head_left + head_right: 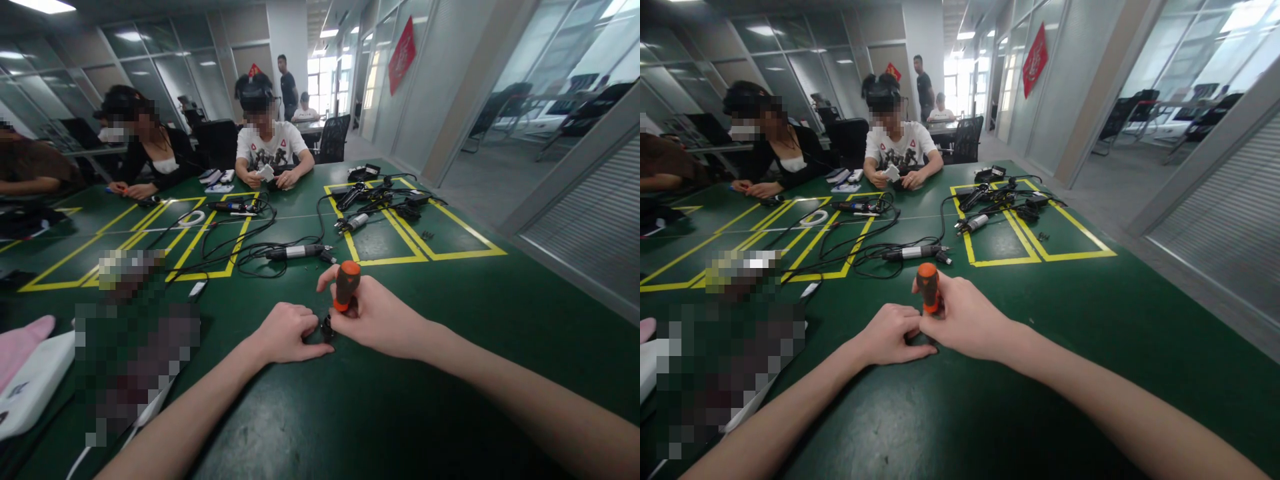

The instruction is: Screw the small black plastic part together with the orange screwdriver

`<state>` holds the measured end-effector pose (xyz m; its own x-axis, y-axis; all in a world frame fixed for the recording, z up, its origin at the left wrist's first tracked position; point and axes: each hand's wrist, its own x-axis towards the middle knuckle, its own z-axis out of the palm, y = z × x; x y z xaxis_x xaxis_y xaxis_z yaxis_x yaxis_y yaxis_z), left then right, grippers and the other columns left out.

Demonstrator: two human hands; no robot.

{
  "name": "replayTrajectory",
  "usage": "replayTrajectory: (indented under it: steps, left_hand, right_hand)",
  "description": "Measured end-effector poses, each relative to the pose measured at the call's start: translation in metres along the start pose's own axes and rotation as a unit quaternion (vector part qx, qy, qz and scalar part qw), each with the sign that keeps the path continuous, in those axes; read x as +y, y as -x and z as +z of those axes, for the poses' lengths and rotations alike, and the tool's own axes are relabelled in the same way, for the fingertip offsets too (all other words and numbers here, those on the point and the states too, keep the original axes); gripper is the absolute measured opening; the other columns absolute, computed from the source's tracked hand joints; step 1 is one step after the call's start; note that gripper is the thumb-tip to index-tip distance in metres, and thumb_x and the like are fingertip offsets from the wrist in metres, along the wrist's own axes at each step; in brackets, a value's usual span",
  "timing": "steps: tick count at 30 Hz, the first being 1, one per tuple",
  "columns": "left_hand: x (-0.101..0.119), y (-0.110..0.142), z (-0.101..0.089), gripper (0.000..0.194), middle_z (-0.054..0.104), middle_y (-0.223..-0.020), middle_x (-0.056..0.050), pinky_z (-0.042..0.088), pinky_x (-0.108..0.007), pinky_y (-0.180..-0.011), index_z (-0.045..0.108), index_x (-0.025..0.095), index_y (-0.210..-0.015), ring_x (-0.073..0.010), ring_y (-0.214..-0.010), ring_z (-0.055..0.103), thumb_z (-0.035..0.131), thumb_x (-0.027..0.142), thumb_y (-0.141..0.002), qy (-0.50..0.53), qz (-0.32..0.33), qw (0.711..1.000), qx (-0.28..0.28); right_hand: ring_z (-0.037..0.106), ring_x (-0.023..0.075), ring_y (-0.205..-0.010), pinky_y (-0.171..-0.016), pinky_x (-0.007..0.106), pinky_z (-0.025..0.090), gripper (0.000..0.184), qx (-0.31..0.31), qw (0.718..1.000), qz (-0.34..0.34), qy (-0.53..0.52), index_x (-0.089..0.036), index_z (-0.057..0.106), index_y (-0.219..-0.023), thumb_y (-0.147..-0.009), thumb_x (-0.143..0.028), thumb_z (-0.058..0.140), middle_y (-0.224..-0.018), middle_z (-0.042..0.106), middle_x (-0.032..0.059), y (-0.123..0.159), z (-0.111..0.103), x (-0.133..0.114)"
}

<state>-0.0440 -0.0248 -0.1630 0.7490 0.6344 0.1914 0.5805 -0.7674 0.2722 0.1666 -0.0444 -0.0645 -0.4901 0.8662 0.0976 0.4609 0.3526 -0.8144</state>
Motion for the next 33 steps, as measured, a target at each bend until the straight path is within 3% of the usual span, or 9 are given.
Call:
replayTrajectory:
  steps: [4,14,20,28,33]
  left_hand:
    - [-0.0012,-0.0002,-0.0001,0.046,0.057,-0.062,0.002,0.027,-0.026,-0.056,0.055,0.018,-0.066,-0.0126,-0.058,0.053,0.074,0.053,-0.089,0.004,0.001,1.000,0.001]
    - [0.0032,-0.0009,-0.0003,0.043,0.058,-0.063,0.001,0.029,-0.027,-0.056,0.056,0.018,-0.067,-0.0132,-0.059,0.055,0.069,0.051,-0.092,-0.006,0.013,1.000,-0.004]
    - [0.0040,-0.0023,-0.0006,0.047,0.063,-0.066,0.000,0.032,-0.027,-0.056,0.056,0.018,-0.066,-0.0143,-0.061,0.059,0.069,0.056,-0.092,-0.017,0.015,1.000,-0.013]
    - [0.0038,-0.0048,0.0010,0.048,0.059,-0.061,0.002,0.030,-0.028,-0.055,0.054,0.019,-0.065,-0.0136,-0.057,0.057,0.068,0.055,-0.093,-0.015,0.016,1.000,-0.001]
    - [0.0035,-0.0064,0.0015,0.050,0.060,-0.061,0.001,0.030,-0.027,-0.056,0.053,0.018,-0.063,-0.0138,-0.057,0.058,0.067,0.056,-0.093,-0.014,0.012,1.000,-0.003]
  right_hand:
    - [0.047,0.0114,-0.057,-0.064,0.026,0.037,0.015,0.016,0.999,-0.029,0.022,-0.020,0.060,-0.096,-0.083,-0.010,0.060,-0.059,0.046,-0.0097,-0.0005,0.0001,-0.0004]
    - [0.047,0.0104,-0.053,-0.058,0.025,0.034,0.029,-0.006,0.999,-0.012,0.049,-0.018,0.062,-0.105,-0.079,-0.005,0.063,-0.061,0.050,-0.0096,0.0000,-0.0057,-0.0018]
    - [0.040,0.0092,-0.050,-0.059,0.025,0.034,0.019,-0.009,0.998,-0.021,0.061,-0.018,0.064,-0.101,-0.085,-0.007,0.061,-0.058,0.047,-0.0101,0.0005,-0.0038,-0.0006]
    - [0.046,0.0107,-0.055,-0.058,0.025,0.035,0.034,-0.019,0.999,-0.029,0.036,-0.019,0.061,-0.105,-0.075,-0.003,0.061,-0.063,0.049,-0.0092,0.0026,-0.0043,-0.0015]
    - [0.044,0.0111,-0.054,-0.061,0.026,0.035,0.022,-0.007,0.998,-0.027,0.055,-0.019,0.063,-0.099,-0.081,-0.007,0.062,-0.060,0.047,-0.0090,0.0024,-0.0035,-0.0018]
